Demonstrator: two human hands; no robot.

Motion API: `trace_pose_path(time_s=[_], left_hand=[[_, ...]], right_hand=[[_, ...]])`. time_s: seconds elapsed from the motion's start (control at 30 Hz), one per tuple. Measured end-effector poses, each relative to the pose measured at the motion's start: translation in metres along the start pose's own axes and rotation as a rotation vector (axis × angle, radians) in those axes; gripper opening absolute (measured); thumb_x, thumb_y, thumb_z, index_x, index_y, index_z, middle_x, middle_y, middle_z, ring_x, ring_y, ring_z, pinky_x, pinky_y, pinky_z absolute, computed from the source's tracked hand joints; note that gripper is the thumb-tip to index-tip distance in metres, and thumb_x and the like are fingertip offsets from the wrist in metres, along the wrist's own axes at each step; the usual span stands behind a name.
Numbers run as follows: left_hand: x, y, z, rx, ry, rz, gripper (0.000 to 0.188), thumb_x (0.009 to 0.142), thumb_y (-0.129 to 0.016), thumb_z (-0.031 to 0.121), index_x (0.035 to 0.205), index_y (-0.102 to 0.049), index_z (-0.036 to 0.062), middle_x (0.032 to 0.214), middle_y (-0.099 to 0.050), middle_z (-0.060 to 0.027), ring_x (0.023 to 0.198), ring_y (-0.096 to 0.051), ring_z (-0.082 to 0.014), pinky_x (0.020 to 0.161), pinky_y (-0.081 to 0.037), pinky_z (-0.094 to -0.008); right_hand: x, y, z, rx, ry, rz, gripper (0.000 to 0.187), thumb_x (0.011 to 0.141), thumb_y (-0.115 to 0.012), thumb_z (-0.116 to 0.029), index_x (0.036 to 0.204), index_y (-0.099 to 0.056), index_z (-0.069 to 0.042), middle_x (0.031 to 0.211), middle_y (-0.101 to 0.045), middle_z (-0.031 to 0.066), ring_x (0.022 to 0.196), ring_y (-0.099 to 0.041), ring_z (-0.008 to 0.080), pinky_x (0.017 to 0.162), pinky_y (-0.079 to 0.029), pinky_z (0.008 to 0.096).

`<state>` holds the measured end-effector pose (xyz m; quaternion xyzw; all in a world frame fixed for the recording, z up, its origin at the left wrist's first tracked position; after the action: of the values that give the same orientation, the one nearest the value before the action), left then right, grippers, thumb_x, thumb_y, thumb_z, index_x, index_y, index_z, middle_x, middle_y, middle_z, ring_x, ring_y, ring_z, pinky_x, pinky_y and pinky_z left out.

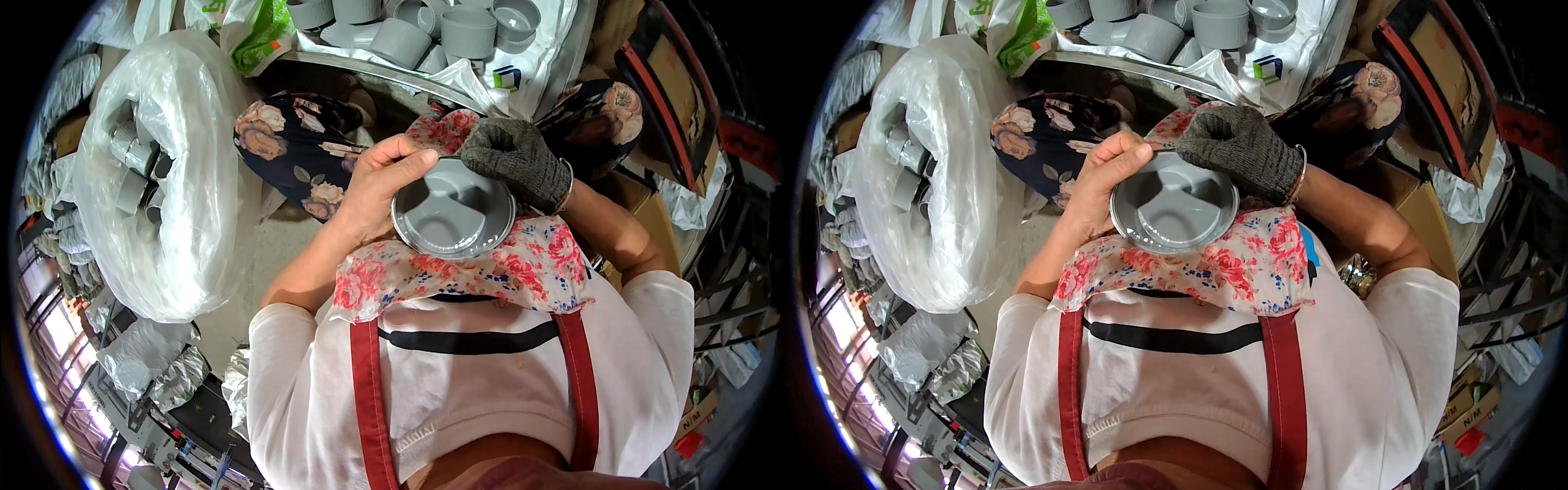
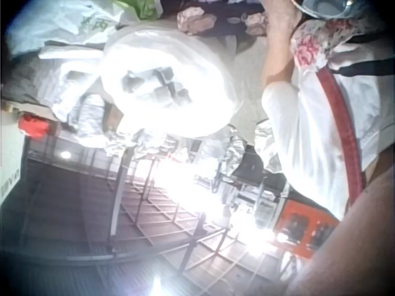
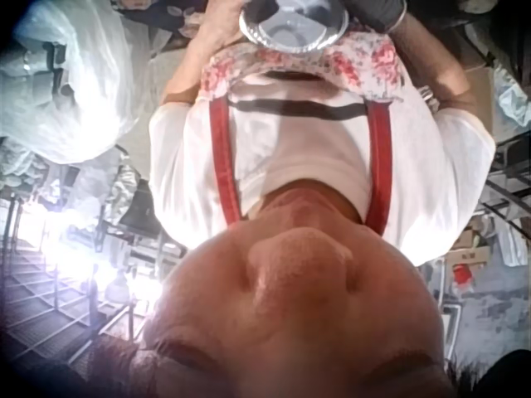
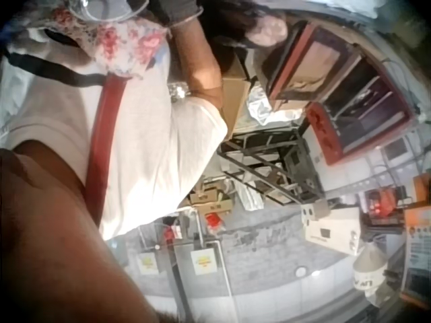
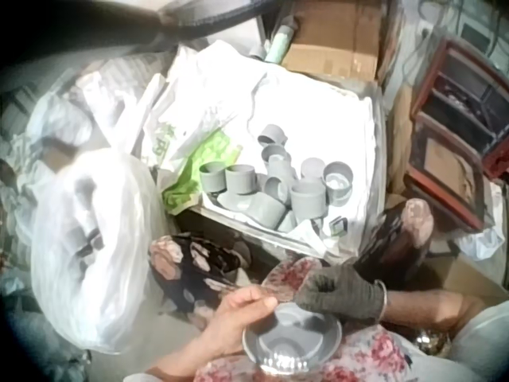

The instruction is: The person assembles metal components by picking up grey cylindrical parts, placing a circular metal band around the top of each, and using a small hand tool to secure or check the fit before placing them aside.

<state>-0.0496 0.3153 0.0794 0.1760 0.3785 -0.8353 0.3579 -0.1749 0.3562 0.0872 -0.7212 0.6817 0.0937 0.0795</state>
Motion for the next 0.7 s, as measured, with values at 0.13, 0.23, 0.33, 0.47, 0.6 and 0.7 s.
trace_pose_path(time_s=[0.13, 0.23, 0.33, 0.47, 0.6, 0.7], left_hand=[[-0.001, 0.005, -0.002, 0.053, 0.007, -0.042, 0.026, 0.083, -0.055, 0.011, 0.060, -0.043, 0.0092, 0.063, -0.043, 0.0052, 0.057, -0.038, -0.0028, 0.053, -0.033, -0.0183], [0.001, 0.008, -0.001, 0.044, 0.042, -0.046, 0.026, 0.083, -0.056, 0.011, 0.061, -0.043, 0.0100, 0.063, -0.043, 0.0058, 0.056, -0.037, -0.0023, 0.050, -0.031, -0.0174], [-0.002, 0.005, 0.006, 0.162, 0.015, 0.001, 0.019, 0.081, -0.058, 0.011, 0.066, -0.048, 0.0084, 0.065, -0.047, 0.0056, 0.060, -0.041, -0.0018, 0.055, -0.034, -0.0166], [-0.006, -0.006, 0.023, 0.359, -0.108, -0.030, 0.017, 0.081, -0.059, 0.011, 0.067, -0.050, 0.0069, 0.066, -0.048, 0.0054, 0.063, -0.041, -0.0020, 0.061, -0.036, -0.0182], [-0.009, 0.006, 0.009, 0.298, -0.094, -0.075, 0.023, 0.083, -0.055, 0.012, 0.063, -0.045, 0.0082, 0.065, -0.042, 0.0061, 0.062, -0.036, -0.0029, 0.061, -0.033, -0.0184], [-0.013, 0.009, 0.006, 0.175, -0.004, -0.046, 0.021, 0.084, -0.055, 0.012, 0.065, -0.048, 0.0083, 0.065, -0.044, 0.0063, 0.060, -0.038, -0.0023, 0.057, -0.034, -0.0172]], right_hand=[[-0.002, -0.004, -0.001, -0.054, 0.040, -0.011, 0.018, 0.076, -0.060, -0.018, 0.073, -0.055, -0.001, 0.067, -0.051, 0.0026, 0.063, -0.046, 0.0086, 0.058, -0.040, 0.0262], [0.001, -0.007, -0.008, -0.018, 0.051, -0.014, 0.016, 0.077, -0.059, -0.017, 0.078, -0.056, -0.002, 0.071, -0.054, 0.0035, 0.066, -0.049, 0.0102, 0.061, -0.042, 0.0267], [0.001, -0.005, -0.016, -0.110, 0.112, -0.063, 0.015, 0.078, -0.058, -0.017, 0.083, -0.058, -0.003, 0.072, -0.054, 0.0045, 0.067, -0.051, 0.0129, 0.063, -0.043, 0.0272], [-0.004, -0.007, -0.040, -0.276, 0.373, -0.042, 0.016, 0.079, -0.058, -0.018, 0.081, -0.056, -0.003, 0.070, -0.052, 0.0054, 0.063, -0.051, 0.0152, 0.059, -0.043, 0.0283], [-0.002, -0.015, -0.031, -0.227, 0.251, -0.041, 0.015, 0.080, -0.057, -0.018, 0.079, -0.056, -0.003, 0.068, -0.051, 0.0052, 0.059, -0.051, 0.0168, 0.055, -0.042, 0.0291], [0.000, -0.021, -0.040, -0.328, 0.369, -0.083, 0.016, 0.079, -0.057, -0.018, 0.082, -0.058, -0.002, 0.072, -0.056, 0.0047, 0.062, -0.052, 0.0138, 0.058, -0.044, 0.0282]])
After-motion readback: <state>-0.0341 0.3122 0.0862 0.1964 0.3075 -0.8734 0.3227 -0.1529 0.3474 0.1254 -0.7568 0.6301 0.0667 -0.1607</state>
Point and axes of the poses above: each hand's wrist, its own x-axis towards the middle knuckle, its own y-axis out of the back of the hand, z = x × y, the point moved 8 cm from there along x, towards the middle knuckle
